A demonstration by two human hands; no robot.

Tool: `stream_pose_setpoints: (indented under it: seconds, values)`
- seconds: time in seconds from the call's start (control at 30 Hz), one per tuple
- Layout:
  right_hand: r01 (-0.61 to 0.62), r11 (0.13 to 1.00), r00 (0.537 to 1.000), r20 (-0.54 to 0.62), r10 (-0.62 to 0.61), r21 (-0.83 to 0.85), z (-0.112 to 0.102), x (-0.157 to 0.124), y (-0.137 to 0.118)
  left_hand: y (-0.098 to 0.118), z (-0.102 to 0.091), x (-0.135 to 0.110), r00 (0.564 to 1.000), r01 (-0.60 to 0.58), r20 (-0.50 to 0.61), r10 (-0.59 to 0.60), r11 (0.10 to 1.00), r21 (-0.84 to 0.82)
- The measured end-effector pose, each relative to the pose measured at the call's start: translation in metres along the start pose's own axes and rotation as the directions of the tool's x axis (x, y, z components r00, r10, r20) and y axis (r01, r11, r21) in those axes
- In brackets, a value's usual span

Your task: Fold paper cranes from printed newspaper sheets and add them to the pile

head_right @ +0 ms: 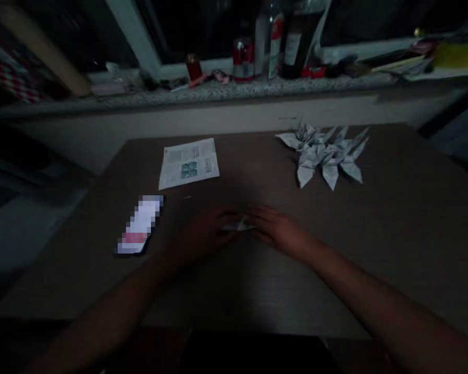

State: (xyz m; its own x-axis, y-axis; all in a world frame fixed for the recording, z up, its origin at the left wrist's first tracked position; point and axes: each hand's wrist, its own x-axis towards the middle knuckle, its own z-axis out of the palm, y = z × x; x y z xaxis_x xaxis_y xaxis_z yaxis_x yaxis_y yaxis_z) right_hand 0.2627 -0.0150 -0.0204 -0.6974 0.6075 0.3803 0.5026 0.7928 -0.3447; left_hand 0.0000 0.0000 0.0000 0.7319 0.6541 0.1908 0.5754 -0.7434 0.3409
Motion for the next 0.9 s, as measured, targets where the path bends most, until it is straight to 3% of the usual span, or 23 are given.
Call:
stream_pose_setpoints:
  seconds: [0.17, 0.9]
  values:
    - [-0.042, 0.999, 0.999, -0.022, 0.043, 0.033, 0.001, -0.001, 0.004, -0.001, -0.001, -0.003, 0.999, 0.01, 0.035, -0.011, 1.0, 0.022]
    - [0.044, 0.998, 0.999, 0.033, -0.043, -0.046, 0.001, 0.003, 0.007, 0.003, -0.01, -0.003, 0.995, -0.036, 0.097, 0.018, 0.981, 0.192]
